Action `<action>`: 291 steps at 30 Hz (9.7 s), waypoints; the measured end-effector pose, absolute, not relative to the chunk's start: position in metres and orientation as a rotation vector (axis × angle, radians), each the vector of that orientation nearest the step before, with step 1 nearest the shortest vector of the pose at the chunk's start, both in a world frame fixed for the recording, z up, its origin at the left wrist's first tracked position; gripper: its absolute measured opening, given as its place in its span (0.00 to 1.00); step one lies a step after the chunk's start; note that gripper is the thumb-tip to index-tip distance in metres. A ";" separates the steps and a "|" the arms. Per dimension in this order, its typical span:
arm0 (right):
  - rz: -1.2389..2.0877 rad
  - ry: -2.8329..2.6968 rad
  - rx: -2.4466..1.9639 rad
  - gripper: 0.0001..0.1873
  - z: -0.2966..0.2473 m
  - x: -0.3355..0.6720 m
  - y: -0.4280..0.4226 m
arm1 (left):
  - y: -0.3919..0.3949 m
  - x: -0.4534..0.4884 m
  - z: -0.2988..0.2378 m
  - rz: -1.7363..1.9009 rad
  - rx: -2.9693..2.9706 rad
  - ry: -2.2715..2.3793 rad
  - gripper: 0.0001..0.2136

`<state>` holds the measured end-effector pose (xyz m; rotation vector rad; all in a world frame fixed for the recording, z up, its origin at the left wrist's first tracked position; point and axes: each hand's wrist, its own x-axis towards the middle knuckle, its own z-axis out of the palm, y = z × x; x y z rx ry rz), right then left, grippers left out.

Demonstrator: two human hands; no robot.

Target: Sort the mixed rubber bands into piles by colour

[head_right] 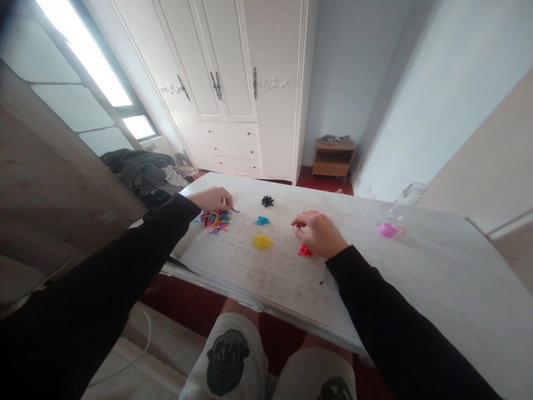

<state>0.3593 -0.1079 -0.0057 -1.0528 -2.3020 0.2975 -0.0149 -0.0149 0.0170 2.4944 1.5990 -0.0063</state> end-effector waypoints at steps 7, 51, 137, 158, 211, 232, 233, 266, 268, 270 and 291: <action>0.292 -2.316 -1.057 0.07 -0.004 0.359 -0.109 | -0.011 -0.011 0.010 -0.030 2.568 1.625 0.05; 0.175 -1.982 -1.079 0.09 -0.012 0.374 -0.088 | -0.027 0.144 -0.007 1.064 2.313 0.681 0.03; 0.300 -1.968 -1.095 0.12 -0.010 0.366 -0.098 | -0.035 0.144 -0.007 0.933 2.532 0.549 0.07; 0.279 -2.038 -1.074 0.14 -0.004 0.362 -0.100 | -0.030 0.137 0.003 0.856 2.550 0.533 0.07; 0.323 -1.760 -1.491 0.10 -0.039 0.411 -0.055 | -0.028 0.139 -0.009 0.941 2.517 0.808 0.03; 0.175 -2.047 -0.910 0.04 -0.012 0.376 -0.089 | -0.042 0.148 -0.007 0.955 2.568 0.594 0.06; 0.177 -2.052 -0.907 0.04 -0.011 0.376 -0.089 | -0.042 0.148 -0.007 0.950 2.566 0.596 0.06; 0.218 -1.945 -1.031 0.07 -0.010 0.370 -0.098 | 0.032 0.080 -0.015 0.815 2.630 1.279 0.06; 0.218 -1.951 -1.026 0.07 -0.009 0.370 -0.097 | 0.031 0.079 -0.016 0.772 2.639 1.314 0.06; 0.224 -1.956 -1.021 0.07 -0.008 0.370 -0.098 | 0.030 0.079 -0.015 0.724 2.645 1.339 0.07; 0.243 -1.988 -1.006 0.07 -0.012 0.372 -0.093 | 0.026 0.070 0.000 0.984 2.487 1.441 0.12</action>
